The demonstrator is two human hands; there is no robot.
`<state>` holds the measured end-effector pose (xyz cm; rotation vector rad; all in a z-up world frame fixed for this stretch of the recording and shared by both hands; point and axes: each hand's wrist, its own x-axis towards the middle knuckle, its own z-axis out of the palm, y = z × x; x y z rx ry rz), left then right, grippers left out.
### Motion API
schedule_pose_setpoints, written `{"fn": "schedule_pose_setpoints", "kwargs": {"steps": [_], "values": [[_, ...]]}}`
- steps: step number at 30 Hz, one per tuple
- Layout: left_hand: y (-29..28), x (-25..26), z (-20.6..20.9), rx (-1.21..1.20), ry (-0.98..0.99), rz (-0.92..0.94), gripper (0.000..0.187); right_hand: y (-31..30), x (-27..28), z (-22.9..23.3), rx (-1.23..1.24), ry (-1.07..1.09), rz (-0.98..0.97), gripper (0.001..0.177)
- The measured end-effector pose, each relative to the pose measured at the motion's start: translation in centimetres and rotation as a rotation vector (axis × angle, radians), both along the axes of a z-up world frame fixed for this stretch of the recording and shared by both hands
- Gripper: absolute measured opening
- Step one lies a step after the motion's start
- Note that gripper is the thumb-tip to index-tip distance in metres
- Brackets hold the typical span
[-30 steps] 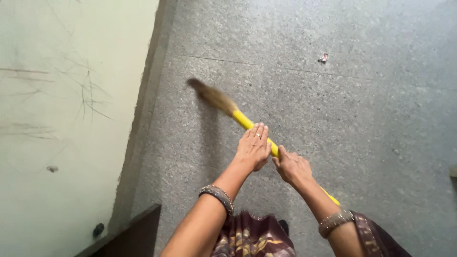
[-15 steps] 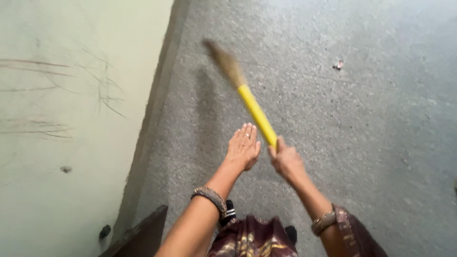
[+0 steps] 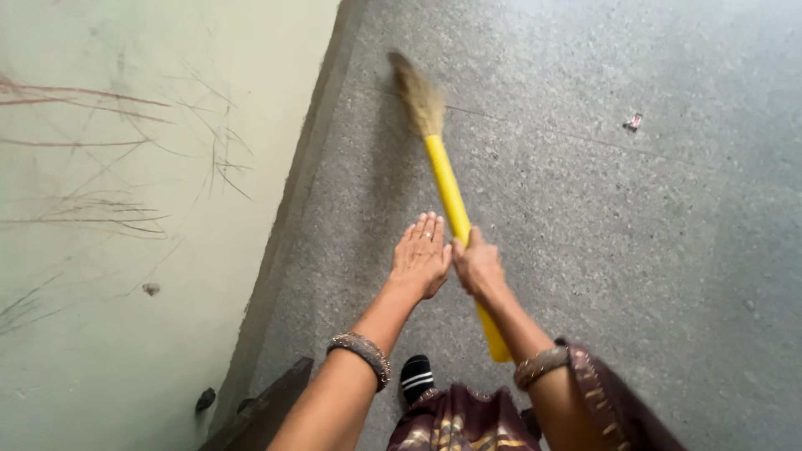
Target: The person sweeps a stone floor using a broom with a yellow handle, moving debris across the surface.
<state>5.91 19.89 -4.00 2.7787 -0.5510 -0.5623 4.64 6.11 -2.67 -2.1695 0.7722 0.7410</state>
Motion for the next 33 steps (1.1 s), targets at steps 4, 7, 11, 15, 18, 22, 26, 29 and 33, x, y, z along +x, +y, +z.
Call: {"fn": "schedule_pose_setpoints", "kwargs": {"steps": [4,7,11,15,18,22,26,29,33], "values": [[1.2,0.8,1.4,0.057,0.072,0.025,0.066,2.6,-0.6,0.3,-0.021,-0.155,0.236,0.037],[1.9,1.5,1.4,0.047,0.003,0.010,0.066,3.5,0.0,0.1,0.124,0.063,0.135,0.039],[1.7,2.4,1.0,0.047,0.010,-0.015,0.066,0.2,2.0,-0.3,0.147,0.008,-0.019,0.043],[0.7,2.7,1.6,0.025,-0.008,-0.017,0.065,-2.5,3.8,2.0,0.261,-0.043,-0.220,0.040],[-0.9,2.9,2.2,0.012,0.005,-0.031,0.066,-3.4,3.1,3.9,0.207,-0.141,-0.181,0.040],[-3.8,2.6,2.5,0.000,0.015,-0.086,0.066,-4.7,-1.3,4.4,0.069,-0.031,-0.073,0.038],[-7.2,1.4,2.5,0.000,0.031,-0.176,0.066,-8.5,-5.9,2.7,-0.191,0.030,0.223,0.043],[-9.4,1.0,2.5,0.005,0.027,-0.224,0.066,-12.2,-6.6,3.0,-0.191,0.124,0.037,0.047],[-12.6,1.2,2.8,0.013,0.013,-0.255,0.066,-16.9,-3.1,5.7,-0.155,0.118,-0.135,0.050]]}}
